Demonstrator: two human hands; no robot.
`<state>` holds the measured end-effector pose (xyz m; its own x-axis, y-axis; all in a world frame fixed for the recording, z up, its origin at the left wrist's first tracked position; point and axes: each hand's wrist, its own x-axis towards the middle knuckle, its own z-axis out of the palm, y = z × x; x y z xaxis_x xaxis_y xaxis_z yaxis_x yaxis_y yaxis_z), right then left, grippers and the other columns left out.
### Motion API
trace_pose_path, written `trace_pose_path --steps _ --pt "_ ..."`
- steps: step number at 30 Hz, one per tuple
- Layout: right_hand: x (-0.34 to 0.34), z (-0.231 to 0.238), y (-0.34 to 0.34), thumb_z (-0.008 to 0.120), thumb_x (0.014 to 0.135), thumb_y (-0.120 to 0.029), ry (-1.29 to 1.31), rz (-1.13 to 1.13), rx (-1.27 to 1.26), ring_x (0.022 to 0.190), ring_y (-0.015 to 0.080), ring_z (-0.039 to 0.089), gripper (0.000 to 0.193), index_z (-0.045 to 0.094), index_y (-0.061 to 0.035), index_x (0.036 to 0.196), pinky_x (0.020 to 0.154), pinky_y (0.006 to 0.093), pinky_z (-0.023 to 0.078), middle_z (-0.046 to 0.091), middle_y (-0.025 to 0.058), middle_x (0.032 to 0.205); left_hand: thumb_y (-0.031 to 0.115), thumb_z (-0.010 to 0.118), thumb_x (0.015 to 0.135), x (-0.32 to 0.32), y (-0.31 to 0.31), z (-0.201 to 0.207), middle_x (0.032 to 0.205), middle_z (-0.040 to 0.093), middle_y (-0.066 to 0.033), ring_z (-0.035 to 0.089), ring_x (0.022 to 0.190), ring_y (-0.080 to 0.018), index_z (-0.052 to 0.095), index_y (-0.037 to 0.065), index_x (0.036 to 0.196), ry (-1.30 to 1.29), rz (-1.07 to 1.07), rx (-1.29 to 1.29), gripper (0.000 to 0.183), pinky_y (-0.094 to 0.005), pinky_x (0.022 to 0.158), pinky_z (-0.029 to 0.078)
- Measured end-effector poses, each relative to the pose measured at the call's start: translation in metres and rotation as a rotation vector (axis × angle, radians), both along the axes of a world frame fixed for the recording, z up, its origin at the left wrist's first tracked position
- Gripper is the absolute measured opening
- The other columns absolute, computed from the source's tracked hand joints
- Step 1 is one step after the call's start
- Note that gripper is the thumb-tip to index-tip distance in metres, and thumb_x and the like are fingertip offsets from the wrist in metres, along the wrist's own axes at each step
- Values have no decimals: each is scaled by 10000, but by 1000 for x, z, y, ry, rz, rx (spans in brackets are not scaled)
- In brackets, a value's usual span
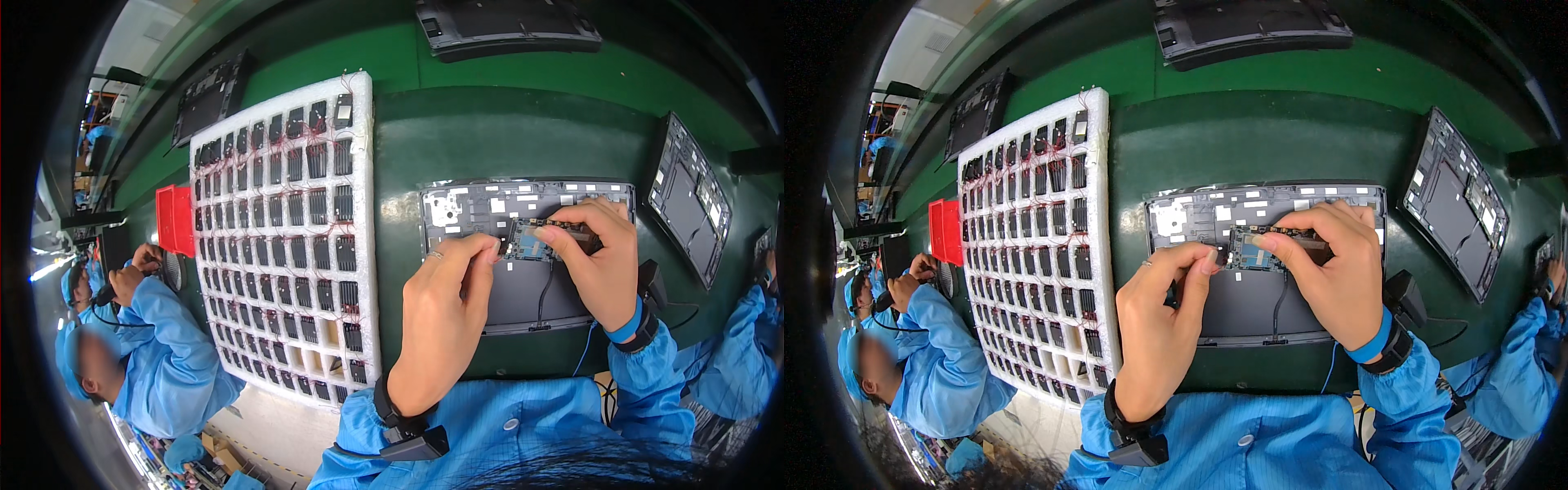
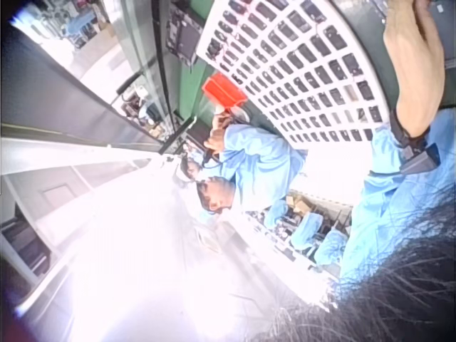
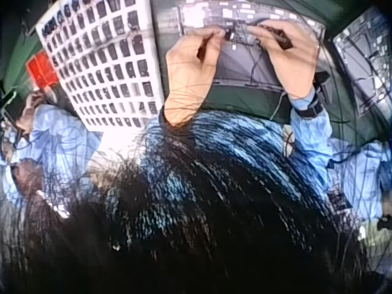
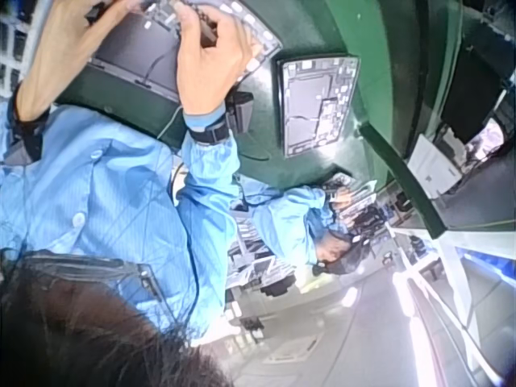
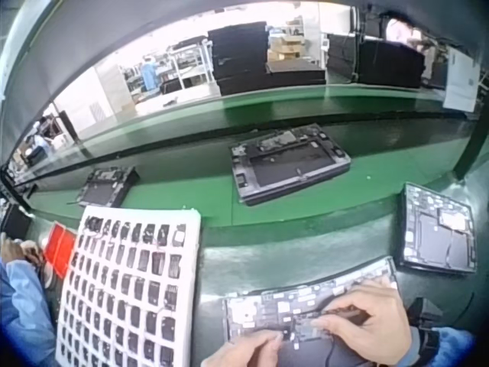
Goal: The person is assembling electronic components, specifically a motherboard and ribbon cables, into a tablet chassis on a production line.
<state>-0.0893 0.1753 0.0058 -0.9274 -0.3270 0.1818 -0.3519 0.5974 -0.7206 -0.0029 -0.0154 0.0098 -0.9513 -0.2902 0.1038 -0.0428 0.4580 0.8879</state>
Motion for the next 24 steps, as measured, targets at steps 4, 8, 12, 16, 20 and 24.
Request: trace_pose_path --steps 4,8,12,16,20,24 --pt "0 -1 1 907 849 -223 4 4 10 779 242 602 210 802 -56 922 820 369 381 743 68 834 -4 733 1016 -2 0 9 947 734 -130 657 713 -194 753 -29 1123 -65 -18 -65 111 -324 677 535" --pt "0 -1 1 910 847 -245 -2 21 11 782 237 601 221 809 -65 925 825 369 380 738 65 829 -21 737 994 -2 -5 11 1012 713 -139 671 768 -235 753 -40 1129 -68 -90 -124 137 -347 701 542" --pt "-1 0 3 909 849 -260 -11 44 27 782 233 596 223 815 -73 928 836 369 376 731 60 820 -28 730 992 -3 -11 12 1048 709 -150 692 827 -281 748 -53 1128 -87 -149 -152 140 -368 729 553" --pt "0 1 4 905 853 -268 -29 56 51 784 232 589 220 820 -80 929 849 367 373 728 53 818 -21 715 1002 -4 -12 17 1050 708 -167 706 870 -347 747 -61 1125 -89 -188 -176 133 -402 772 562" --pt "0 2 3 901 857 -268 -48 62 60 799 231 591 219 818 -79 930 870 365 374 737 47 831 -12 714 1003 -4 -11 19 1048 706 -178 707 879 -369 747 -65 1118 -128 -183 -192 131 -415 786 563" --pt "0 1 4 899 860 -267 -40 74 55 805 230 593 220 815 -76 930 886 367 375 746 42 841 -12 719 998 -4 -9 19 1044 708 -182 707 873 -376 747 -68 1113 -132 -184 -204 131 -420 786 562"
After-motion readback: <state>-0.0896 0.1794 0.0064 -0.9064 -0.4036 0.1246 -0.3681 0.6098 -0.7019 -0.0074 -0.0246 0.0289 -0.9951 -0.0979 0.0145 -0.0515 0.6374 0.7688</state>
